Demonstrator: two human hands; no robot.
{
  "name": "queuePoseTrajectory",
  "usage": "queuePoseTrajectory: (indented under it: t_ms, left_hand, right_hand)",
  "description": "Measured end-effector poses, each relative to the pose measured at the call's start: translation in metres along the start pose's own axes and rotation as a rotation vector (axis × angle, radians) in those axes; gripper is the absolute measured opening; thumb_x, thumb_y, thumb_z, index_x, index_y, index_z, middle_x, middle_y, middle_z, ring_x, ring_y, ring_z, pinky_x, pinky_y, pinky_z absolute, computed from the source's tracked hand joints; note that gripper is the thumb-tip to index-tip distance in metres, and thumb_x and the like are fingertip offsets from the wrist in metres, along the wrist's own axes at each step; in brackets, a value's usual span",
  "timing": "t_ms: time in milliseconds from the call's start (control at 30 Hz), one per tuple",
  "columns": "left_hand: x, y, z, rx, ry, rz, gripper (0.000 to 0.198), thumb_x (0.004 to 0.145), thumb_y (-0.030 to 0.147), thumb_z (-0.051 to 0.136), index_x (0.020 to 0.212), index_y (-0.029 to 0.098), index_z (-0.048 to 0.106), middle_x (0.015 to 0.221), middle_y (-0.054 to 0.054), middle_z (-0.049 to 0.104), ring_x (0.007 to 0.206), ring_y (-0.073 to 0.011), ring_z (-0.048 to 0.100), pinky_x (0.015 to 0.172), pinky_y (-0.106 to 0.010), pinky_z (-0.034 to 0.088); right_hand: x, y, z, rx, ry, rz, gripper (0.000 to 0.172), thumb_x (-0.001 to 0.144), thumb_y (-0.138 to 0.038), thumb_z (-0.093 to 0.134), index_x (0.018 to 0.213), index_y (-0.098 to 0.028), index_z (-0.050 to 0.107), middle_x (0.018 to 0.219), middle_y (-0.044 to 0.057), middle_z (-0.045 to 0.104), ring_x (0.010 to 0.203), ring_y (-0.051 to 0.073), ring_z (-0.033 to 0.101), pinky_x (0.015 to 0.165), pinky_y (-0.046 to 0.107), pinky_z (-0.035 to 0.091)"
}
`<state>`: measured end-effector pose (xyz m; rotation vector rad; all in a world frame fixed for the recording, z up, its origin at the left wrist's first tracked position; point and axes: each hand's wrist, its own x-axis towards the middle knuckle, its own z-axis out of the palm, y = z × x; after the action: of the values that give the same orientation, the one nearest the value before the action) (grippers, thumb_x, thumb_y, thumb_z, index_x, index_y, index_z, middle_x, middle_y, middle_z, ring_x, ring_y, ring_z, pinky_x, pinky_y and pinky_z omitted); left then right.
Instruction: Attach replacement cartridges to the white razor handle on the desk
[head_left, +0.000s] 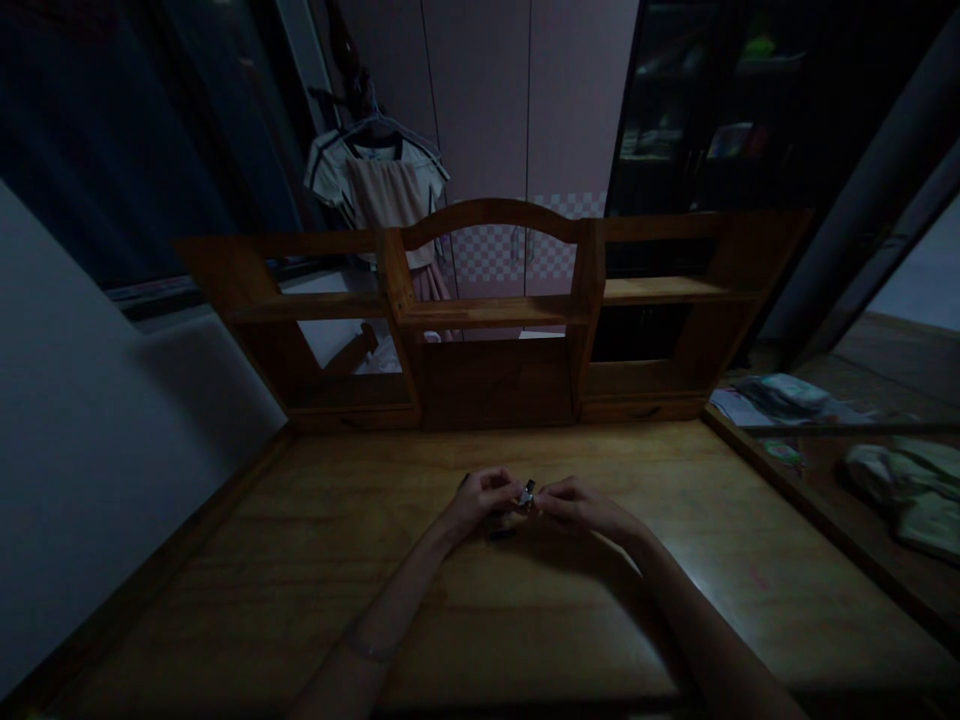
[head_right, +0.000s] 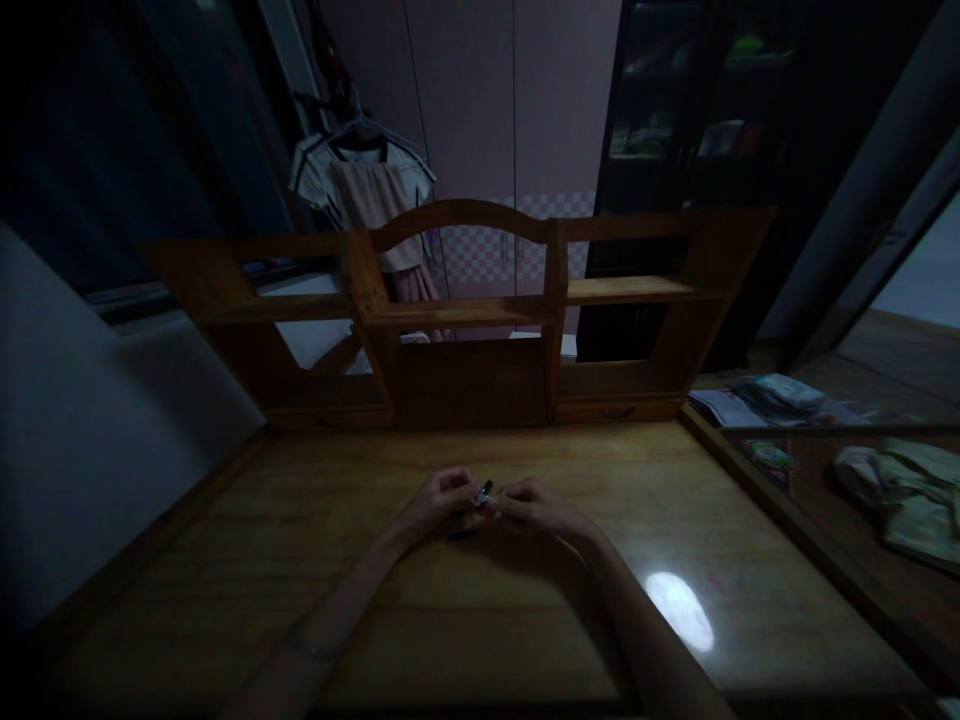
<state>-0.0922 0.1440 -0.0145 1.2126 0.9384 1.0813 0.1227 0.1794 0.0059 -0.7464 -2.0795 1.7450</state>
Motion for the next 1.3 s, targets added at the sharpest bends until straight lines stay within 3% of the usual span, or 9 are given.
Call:
queuePoseTrajectory:
  t_ms: [167,333,500,667,1000,1300]
  left_hand:
    - [0.0,-0.003,0.004,-0.202,-0.005,0.02,0.029,0.068,0.032,0.077,0.082,0.013,0.06,0.075,-0.003,0.062,0.068,-0.013,0.06,0.066,-0.026,0.049]
    - [-0.004,-0.001,0.009,-0.28,-0.094,-0.053,0.051,0.065,0.032,0.08,0.11,0.017,0.064,0.083,-0.004,0.062,0.074,-0.014,0.06,0.071,-0.027,0.049]
    - [-0.008,-0.005,0.007,-0.321,-0.133,-0.157,0.049,0.061,0.033,0.082,0.104,0.015,0.069,0.084,-0.006,0.065,0.07,-0.0136,0.06,0.07,-0.029,0.048]
    - [-0.01,-0.002,0.003,-0.364,-0.113,-0.189,0.042,0.069,0.03,0.077,0.108,0.015,0.068,0.089,-0.008,0.066,0.079,-0.016,0.062,0.074,-0.029,0.05]
    - [-0.007,0.003,0.0,-0.297,-0.092,-0.142,0.042,0.069,0.029,0.078,0.107,0.015,0.068,0.097,-0.01,0.068,0.082,-0.0165,0.064,0.073,-0.026,0.049]
    - [-0.007,0.001,-0.003,-0.186,-0.042,-0.115,0.05,0.064,0.036,0.08,0.107,0.013,0.069,0.096,-0.012,0.07,0.079,-0.0172,0.064,0.069,-0.026,0.049]
  right_hand:
    - [0.0,-0.004,0.002,0.064,-0.008,-0.018,0.05,0.084,-0.06,0.051,0.088,-0.013,0.067,0.055,-0.005,0.041,0.046,0.006,0.032,0.043,0.02,0.022]
    - [-0.001,-0.006,0.003,0.141,-0.064,-0.058,0.043,0.084,-0.053,0.056,0.087,-0.013,0.069,0.057,-0.004,0.043,0.048,0.007,0.033,0.045,0.02,0.022]
    - [-0.003,-0.006,0.003,0.136,-0.131,-0.083,0.04,0.084,-0.05,0.057,0.088,-0.012,0.071,0.059,-0.002,0.046,0.052,0.008,0.038,0.048,0.021,0.026]
    - [-0.003,-0.005,0.002,0.143,-0.073,-0.078,0.04,0.083,-0.051,0.058,0.084,-0.013,0.069,0.058,-0.003,0.045,0.05,0.007,0.035,0.047,0.021,0.025]
    - [-0.003,-0.005,0.0,0.118,-0.028,-0.058,0.039,0.084,-0.049,0.057,0.074,-0.012,0.064,0.056,-0.004,0.043,0.05,0.007,0.034,0.046,0.021,0.021]
    - [-0.002,-0.008,0.002,-0.003,0.049,-0.069,0.04,0.086,-0.05,0.055,0.078,-0.012,0.067,0.057,-0.003,0.044,0.051,0.008,0.036,0.049,0.022,0.025]
